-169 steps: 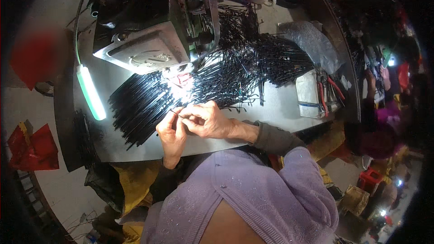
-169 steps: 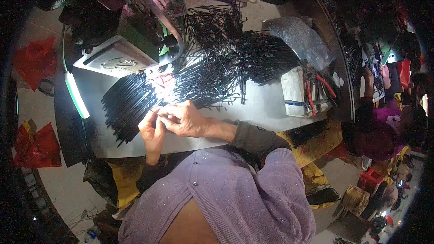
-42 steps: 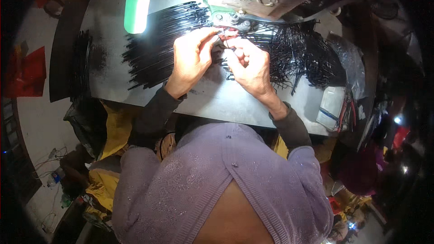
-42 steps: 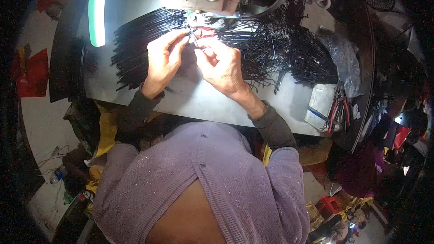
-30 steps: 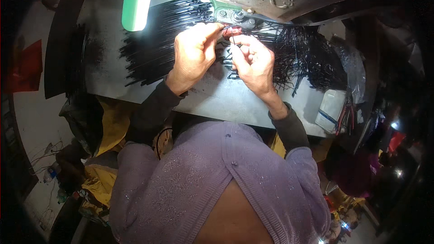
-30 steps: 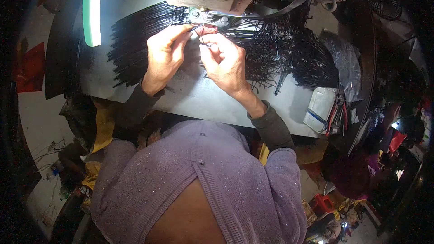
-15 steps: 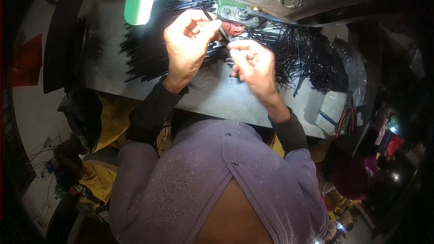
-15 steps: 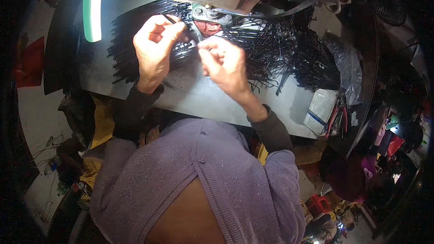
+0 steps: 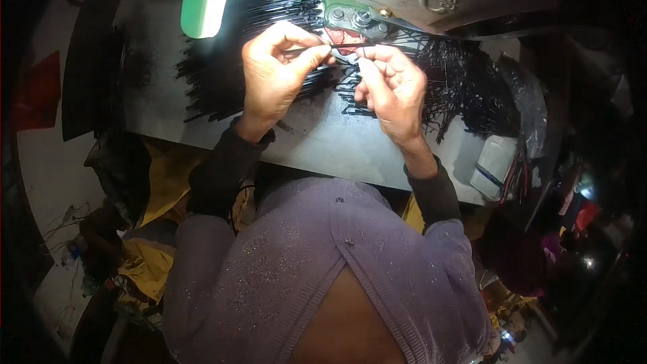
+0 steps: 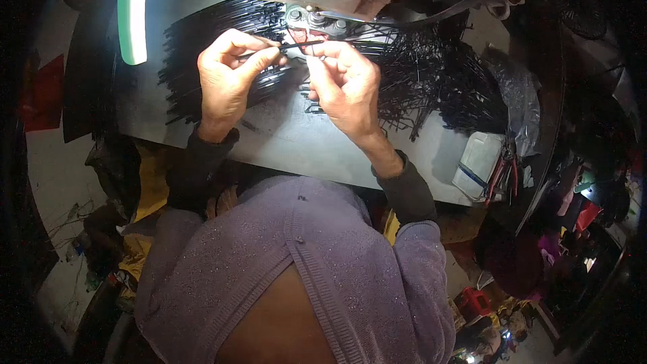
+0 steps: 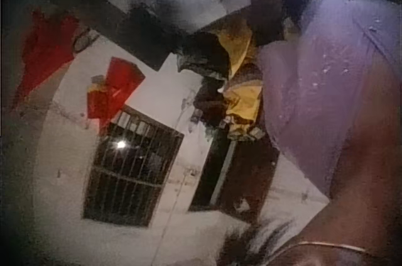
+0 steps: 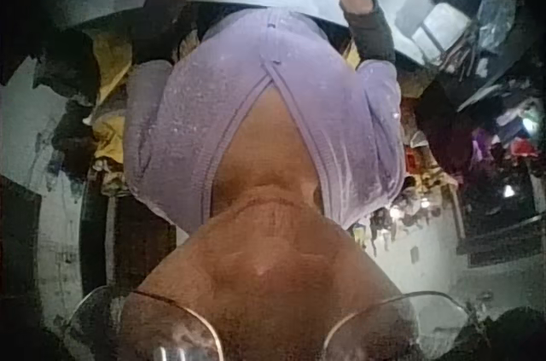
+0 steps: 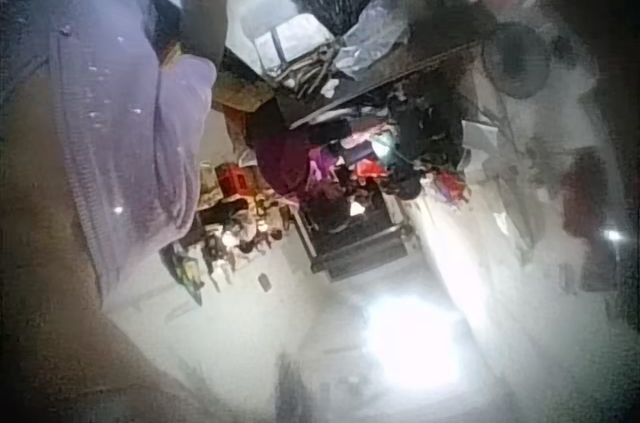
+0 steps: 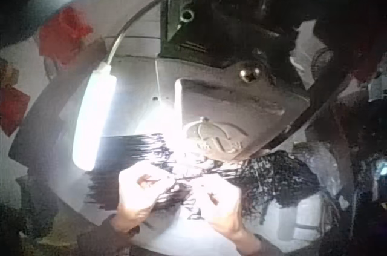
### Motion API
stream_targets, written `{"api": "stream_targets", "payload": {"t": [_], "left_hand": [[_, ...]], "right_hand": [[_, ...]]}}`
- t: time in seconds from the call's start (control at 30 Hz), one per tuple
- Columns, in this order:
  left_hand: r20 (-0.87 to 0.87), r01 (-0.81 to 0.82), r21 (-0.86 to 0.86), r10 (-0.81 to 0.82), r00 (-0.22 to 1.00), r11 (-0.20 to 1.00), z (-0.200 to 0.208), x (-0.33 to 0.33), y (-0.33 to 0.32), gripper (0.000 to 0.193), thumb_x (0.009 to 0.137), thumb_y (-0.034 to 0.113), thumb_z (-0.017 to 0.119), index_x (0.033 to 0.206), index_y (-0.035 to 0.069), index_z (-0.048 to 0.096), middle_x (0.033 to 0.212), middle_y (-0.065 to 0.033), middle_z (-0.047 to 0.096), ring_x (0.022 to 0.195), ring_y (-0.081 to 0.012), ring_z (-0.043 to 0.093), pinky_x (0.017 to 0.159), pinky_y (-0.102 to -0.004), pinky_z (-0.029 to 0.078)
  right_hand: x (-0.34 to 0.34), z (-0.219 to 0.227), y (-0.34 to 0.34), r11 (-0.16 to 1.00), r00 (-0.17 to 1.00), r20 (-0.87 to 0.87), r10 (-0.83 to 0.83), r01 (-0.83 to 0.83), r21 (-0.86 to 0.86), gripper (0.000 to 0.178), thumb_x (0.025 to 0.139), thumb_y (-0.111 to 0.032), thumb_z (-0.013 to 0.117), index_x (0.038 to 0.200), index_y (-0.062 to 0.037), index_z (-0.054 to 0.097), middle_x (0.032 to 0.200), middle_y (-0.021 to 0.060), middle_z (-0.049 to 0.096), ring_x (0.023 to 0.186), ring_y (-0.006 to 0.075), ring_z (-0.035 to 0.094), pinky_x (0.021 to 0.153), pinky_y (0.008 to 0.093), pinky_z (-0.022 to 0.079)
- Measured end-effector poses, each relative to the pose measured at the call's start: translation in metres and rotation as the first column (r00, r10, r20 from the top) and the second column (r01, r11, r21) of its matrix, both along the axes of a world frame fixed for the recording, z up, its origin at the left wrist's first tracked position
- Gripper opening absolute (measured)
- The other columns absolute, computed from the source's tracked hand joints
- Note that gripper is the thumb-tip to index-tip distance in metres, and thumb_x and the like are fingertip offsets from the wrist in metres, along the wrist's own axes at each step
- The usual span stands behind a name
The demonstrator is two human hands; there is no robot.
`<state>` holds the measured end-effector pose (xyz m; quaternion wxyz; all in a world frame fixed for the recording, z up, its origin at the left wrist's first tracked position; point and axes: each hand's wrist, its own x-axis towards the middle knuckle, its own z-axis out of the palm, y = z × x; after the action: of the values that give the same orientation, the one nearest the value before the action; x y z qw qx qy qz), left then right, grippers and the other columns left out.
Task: The person removes eyeglasses, then repeatedly assembles umbrella rib parts by connecting wire pieces to rods and securing them using a tabletop machine.
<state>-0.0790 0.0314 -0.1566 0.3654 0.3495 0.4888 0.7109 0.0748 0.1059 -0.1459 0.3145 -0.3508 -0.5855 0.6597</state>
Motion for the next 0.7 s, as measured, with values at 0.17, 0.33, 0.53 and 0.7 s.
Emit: {"api": "stream_targets", "payload": {"t": [0.17, 0.33, 0.53, 0.7], "left_hand": [[-0.276, -0.151, -0.084, 0.123, 0.953, 0.985, 0.002, 0.005, 0.004, 0.015, 0.078, -0.009, 0.062, 0.091, -0.004, 0.066, 0.082, -0.0090, 0.066, 0.071, -0.0139, 0.064, 0.067, -0.0240, 0.051], [-0.588, -0.240, 0.024, 0.208, 0.782, 0.971, -0.010, -0.001, 0.011, 0.018, 0.079, -0.008, 0.057, 0.093, -0.002, 0.067, 0.079, -0.0126, 0.064, 0.069, -0.0201, 0.063, 0.063, -0.0269, 0.049], [-0.574, -0.256, 0.007, 0.214, 0.791, 0.967, -0.007, 0.007, 0.016, 0.016, 0.080, -0.008, 0.057, 0.092, -0.002, 0.066, 0.078, -0.0106, 0.062, 0.063, -0.0168, 0.061, 0.057, -0.0260, 0.048], [-0.546, -0.260, 0.024, 0.231, 0.806, 0.965, -0.012, 0.009, 0.016, 0.017, 0.079, -0.009, 0.057, 0.091, -0.001, 0.065, 0.076, -0.0101, 0.061, 0.062, -0.0178, 0.062, 0.057, -0.0263, 0.048]], "right_hand": [[0.007, -0.009, 0.002, 0.992, 0.994, 0.092, 0.053, -0.063, 0.106, 0.016, 0.088, 0.001, 0.056, 0.103, 0.0038, 0.059, 0.067, 0.0008, 0.058, 0.053, 0.0035, 0.052, 0.047, 0.0165, 0.041], [0.007, -0.009, 0.000, 0.975, 0.988, 0.145, 0.053, -0.082, 0.207, 0.017, 0.087, 0.003, 0.057, 0.104, 0.0033, 0.059, 0.067, 0.0004, 0.058, 0.054, 0.0032, 0.052, 0.049, 0.0166, 0.042], [0.000, -0.013, 0.003, 0.988, 0.999, 0.047, -0.010, 0.003, 0.154, 0.012, 0.085, 0.002, 0.059, 0.097, 0.0011, 0.061, 0.061, -0.0033, 0.056, 0.051, 0.0003, 0.049, 0.045, 0.0177, 0.039], [0.000, -0.012, 0.006, 0.997, 0.999, 0.041, 0.013, -0.016, 0.080, 0.012, 0.086, 0.001, 0.058, 0.098, 0.0018, 0.060, 0.064, -0.0007, 0.059, 0.052, 0.0026, 0.053, 0.047, 0.0180, 0.043]]}}
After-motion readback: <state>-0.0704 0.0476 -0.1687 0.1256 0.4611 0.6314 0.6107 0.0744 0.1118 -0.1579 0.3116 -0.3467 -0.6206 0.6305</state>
